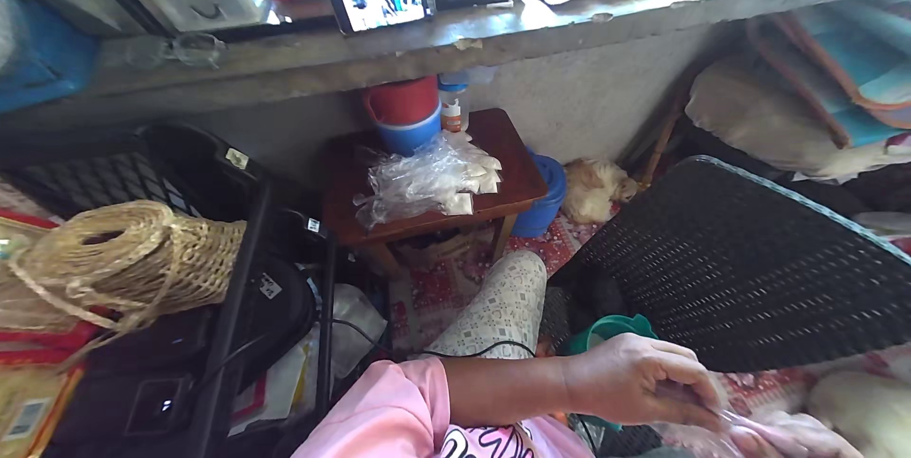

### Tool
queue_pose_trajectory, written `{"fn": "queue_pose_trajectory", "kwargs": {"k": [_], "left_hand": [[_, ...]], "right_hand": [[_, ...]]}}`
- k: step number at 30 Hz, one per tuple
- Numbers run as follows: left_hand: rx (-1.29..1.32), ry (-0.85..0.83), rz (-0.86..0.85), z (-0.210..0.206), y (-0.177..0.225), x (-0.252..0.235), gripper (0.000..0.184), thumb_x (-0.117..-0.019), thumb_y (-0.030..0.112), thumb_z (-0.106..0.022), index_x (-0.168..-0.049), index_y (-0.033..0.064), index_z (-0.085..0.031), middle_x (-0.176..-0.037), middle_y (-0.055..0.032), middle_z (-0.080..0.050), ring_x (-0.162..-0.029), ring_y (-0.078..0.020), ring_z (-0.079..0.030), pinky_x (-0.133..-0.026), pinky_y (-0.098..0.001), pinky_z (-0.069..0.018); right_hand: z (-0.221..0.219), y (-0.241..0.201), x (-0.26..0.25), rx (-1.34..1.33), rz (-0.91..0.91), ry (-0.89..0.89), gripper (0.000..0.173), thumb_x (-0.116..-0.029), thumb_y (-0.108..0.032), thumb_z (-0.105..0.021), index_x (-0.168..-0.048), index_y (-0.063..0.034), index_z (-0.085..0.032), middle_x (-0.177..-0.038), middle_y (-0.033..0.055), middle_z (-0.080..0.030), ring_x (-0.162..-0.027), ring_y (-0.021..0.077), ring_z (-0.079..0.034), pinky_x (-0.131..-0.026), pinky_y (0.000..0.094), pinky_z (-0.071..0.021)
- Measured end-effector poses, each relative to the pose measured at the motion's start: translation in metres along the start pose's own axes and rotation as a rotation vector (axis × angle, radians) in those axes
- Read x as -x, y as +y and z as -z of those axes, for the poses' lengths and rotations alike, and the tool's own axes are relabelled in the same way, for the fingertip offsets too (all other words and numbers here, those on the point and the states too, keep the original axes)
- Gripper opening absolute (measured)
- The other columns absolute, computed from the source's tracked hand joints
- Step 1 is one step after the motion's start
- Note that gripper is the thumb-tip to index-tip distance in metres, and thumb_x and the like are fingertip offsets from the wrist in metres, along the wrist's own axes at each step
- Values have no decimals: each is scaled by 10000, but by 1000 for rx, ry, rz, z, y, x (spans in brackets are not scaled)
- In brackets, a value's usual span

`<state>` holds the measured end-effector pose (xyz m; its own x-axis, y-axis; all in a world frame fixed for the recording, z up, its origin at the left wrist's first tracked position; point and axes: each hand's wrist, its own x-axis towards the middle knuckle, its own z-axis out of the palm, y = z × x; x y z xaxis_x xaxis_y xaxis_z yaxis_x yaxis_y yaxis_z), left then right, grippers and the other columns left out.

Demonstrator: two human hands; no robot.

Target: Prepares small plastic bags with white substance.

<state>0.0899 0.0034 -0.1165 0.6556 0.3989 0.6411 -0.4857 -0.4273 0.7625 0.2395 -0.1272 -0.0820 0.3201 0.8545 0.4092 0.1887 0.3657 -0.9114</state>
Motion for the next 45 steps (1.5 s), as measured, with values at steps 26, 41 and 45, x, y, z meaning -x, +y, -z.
{"fn": "queue_pose_trajectory", "kwargs": {"k": [26,41,45], "left_hand": [[237,105,137,10,16,-7,76,-885,-72,-714,-923,-119,-668,-892,-147,-648,-791,-127,-642,-747,-267,-567],[274,43,166,12,20,-10,120,-897,-20,-734,-934,-116,-673,-841,-132,-656,-752,-109,-632,-720,-257,-551],[248,93,105,17,22,-13,80,-919,-45,-691,-942,-122,-695,-881,-137,-664,-801,-109,-640,-753,-252,-557]], "right_hand": [[-18,4,1,-210,-88,10,127,-942,-131,-744,-1059,-176,-762,-991,-74,-746,-878,35,-698,-803,214,-595],[-16,2,1,-223,37,-35,260,-887,-31,-775,-1089,-193,-751,-1046,-65,-728,-967,68,-688,-862,243,-585],[-11,-3,-1,-117,100,-67,225,-920,-43,-742,-1092,-189,-753,-1058,-90,-713,-983,48,-673,-866,223,-573]]}}
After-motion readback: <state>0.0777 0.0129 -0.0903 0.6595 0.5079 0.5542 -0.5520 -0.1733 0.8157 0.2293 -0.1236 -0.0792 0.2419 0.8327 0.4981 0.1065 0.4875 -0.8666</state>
